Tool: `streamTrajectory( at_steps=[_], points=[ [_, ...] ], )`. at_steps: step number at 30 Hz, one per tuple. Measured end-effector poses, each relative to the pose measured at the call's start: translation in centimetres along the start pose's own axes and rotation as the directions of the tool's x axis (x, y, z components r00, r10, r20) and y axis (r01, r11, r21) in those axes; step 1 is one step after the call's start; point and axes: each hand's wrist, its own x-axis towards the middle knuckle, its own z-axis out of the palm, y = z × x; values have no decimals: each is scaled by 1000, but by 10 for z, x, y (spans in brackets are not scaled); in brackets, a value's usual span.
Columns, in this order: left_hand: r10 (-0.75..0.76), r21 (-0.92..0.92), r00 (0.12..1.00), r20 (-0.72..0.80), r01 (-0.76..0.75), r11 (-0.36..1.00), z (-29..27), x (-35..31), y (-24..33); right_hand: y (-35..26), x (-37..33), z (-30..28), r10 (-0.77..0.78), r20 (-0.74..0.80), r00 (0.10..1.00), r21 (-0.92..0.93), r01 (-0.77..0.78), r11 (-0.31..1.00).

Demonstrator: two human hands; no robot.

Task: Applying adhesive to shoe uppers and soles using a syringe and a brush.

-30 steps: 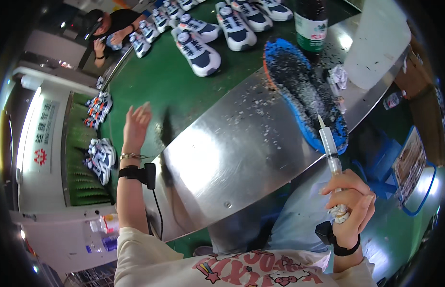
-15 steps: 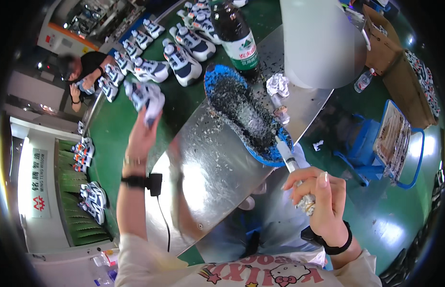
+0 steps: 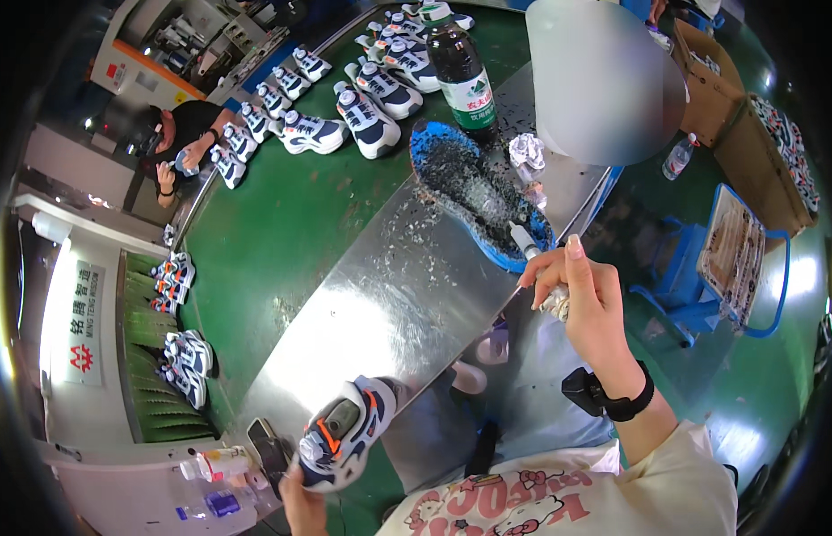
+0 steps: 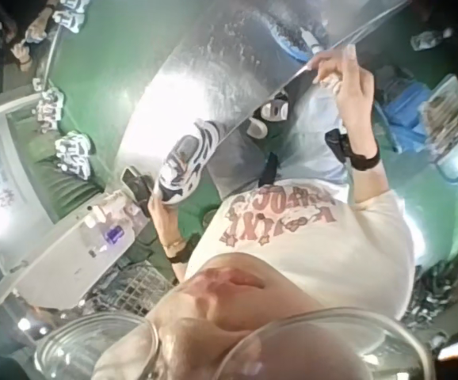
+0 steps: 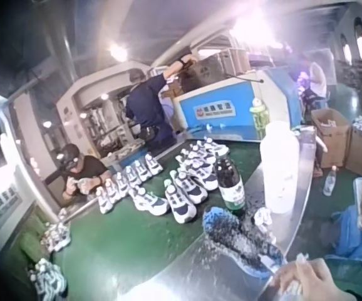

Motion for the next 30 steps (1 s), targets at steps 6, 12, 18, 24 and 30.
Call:
streamTrajectory(
  at_steps=[6,12,18,24,30],
  points=[
    [631,89,764,-136,-625,776,47,79,40,-19,-17,26,143,-18,990,33,-143,989],
    [743,-24,489,457,-828,560,135,99,84,-58,-49,39,-226,144,963,11,227,974],
    [693,-172,348,631,-808,563,157,108,87,-59,-42,57,-478,448,755,508,226,831],
    [654,-66,338,677,-857,511,163,108,88,-57,-32,65,-519,518,680,589,157,793],
    [659,-100,266,703,-881,462,163,115,91,-47,-29,70,-501,505,703,592,140,794]
  ],
)
